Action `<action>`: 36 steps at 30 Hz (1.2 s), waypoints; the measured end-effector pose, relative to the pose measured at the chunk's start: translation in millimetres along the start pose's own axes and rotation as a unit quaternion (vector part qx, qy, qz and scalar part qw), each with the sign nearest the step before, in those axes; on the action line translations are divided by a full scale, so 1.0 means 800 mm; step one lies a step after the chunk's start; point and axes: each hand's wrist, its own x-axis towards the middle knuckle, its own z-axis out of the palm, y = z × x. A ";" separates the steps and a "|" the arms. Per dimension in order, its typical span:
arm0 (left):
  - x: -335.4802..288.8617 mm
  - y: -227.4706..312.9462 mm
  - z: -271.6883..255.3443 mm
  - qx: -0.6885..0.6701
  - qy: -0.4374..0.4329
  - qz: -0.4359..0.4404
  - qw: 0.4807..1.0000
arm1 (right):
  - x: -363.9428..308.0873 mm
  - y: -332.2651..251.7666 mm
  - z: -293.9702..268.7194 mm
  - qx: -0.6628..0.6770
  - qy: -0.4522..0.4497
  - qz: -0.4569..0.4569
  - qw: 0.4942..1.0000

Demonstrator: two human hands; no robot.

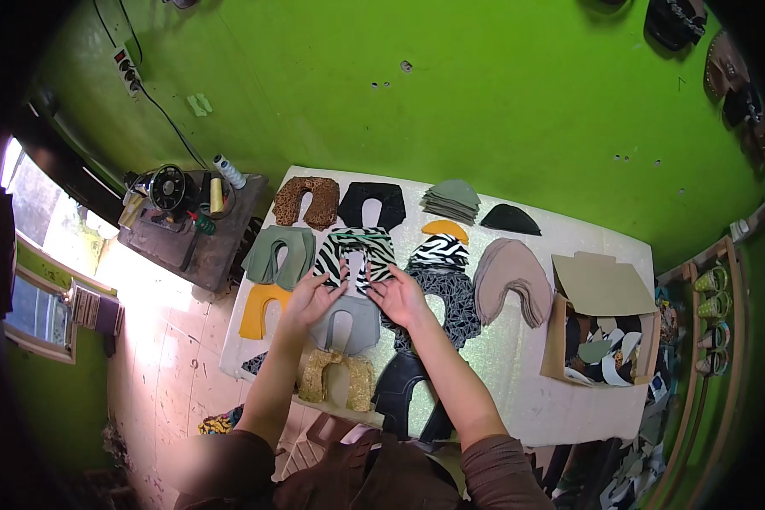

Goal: Sorting and organizing cut shoe upper components by pattern and color on a workbench.

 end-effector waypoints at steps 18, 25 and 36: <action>0.028 -0.008 0.003 0.216 0.170 0.108 0.955 | 0.031 0.014 0.010 0.005 0.129 -0.083 0.988; 0.036 -0.023 -0.052 0.392 0.151 0.206 0.884 | 0.006 0.025 0.011 -0.065 0.136 -0.042 0.988; -0.008 -0.063 0.020 0.625 0.141 0.330 0.693 | -0.087 -0.007 0.012 -0.260 0.119 0.008 0.958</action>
